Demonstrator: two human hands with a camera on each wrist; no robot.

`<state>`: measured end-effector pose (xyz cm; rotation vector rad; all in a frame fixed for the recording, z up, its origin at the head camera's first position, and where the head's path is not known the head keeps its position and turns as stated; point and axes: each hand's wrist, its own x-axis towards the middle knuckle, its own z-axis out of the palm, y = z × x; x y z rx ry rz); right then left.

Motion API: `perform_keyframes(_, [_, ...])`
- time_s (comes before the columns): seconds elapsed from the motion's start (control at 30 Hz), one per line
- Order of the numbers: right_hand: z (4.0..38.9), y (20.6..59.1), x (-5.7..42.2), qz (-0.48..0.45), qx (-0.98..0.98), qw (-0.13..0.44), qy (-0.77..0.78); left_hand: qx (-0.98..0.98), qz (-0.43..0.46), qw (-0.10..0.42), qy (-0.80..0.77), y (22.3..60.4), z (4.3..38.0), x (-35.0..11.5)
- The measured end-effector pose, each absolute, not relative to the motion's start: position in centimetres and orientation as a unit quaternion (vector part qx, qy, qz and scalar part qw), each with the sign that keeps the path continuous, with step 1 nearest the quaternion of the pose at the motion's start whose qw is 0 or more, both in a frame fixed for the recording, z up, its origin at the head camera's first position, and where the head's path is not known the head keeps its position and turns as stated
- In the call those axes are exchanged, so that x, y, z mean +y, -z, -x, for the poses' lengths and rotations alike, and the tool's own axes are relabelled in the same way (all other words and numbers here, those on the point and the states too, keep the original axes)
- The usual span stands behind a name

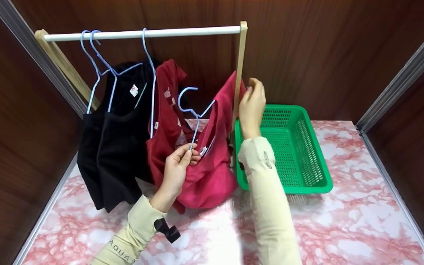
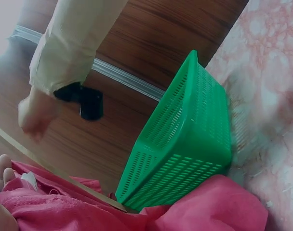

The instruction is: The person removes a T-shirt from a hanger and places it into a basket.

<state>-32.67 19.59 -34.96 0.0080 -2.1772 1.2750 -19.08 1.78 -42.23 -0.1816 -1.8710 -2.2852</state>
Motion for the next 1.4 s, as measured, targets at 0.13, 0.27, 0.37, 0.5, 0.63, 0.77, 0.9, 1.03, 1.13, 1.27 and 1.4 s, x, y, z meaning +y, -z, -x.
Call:
perform_keyframes(0.13, [31.7,34.5,19.4,-0.147,-0.833,0.291,-0.447,-0.636,0.052,0.084,0.766,42.3,18.8,1.3])
perform_keyframes(0.27, [31.4,33.8,19.5,-0.256,-0.86,0.152,-0.415,-0.636,0.052,0.074,0.766,42.4,18.6,0.9])
perform_keyframes(0.37, [31.4,33.6,19.6,-0.27,-0.863,0.072,-0.421,-0.617,0.065,0.057,0.782,42.6,18.4,0.7])
perform_keyframes(0.5, [31.7,33.9,19.9,-0.27,-0.855,0.034,-0.442,-0.58,0.082,0.024,0.81,42.9,18.2,0.6])
perform_keyframes(0.63, [31.8,34.1,20.0,-0.273,-0.841,0.054,-0.464,-0.566,0.094,0.002,0.819,43.2,18.1,0.5])
perform_keyframes(0.77, [32.0,34.3,20.0,-0.263,-0.827,0.067,-0.493,-0.566,0.108,-0.008,0.817,43.4,18.0,0.5])
perform_keyframes(0.9, [32.2,34.6,19.7,-0.247,-0.817,0.076,-0.515,-0.58,0.119,-0.018,0.806,43.1,18.0,0.7])
perform_keyframes(1.03, [32.3,34.7,19.1,-0.24,-0.818,0.092,-0.515,-0.604,0.146,-0.022,0.784,42.2,18.4,1.0])
perform_keyframes(1.13, [32.2,34.7,18.3,-0.239,-0.823,0.1,-0.506,-0.646,0.168,0.007,0.744,41.5,19.0,1.2])
perform_keyframes(1.27, [32.0,34.7,17.0,-0.248,-0.837,0.104,-0.476,-0.716,0.169,0.074,0.673,40.7,19.7,1.4])
perform_keyframes(1.4, [31.8,34.7,15.7,-0.26,-0.85,0.106,-0.446,-0.756,0.144,0.123,0.626,40.5,20.1,1.5])
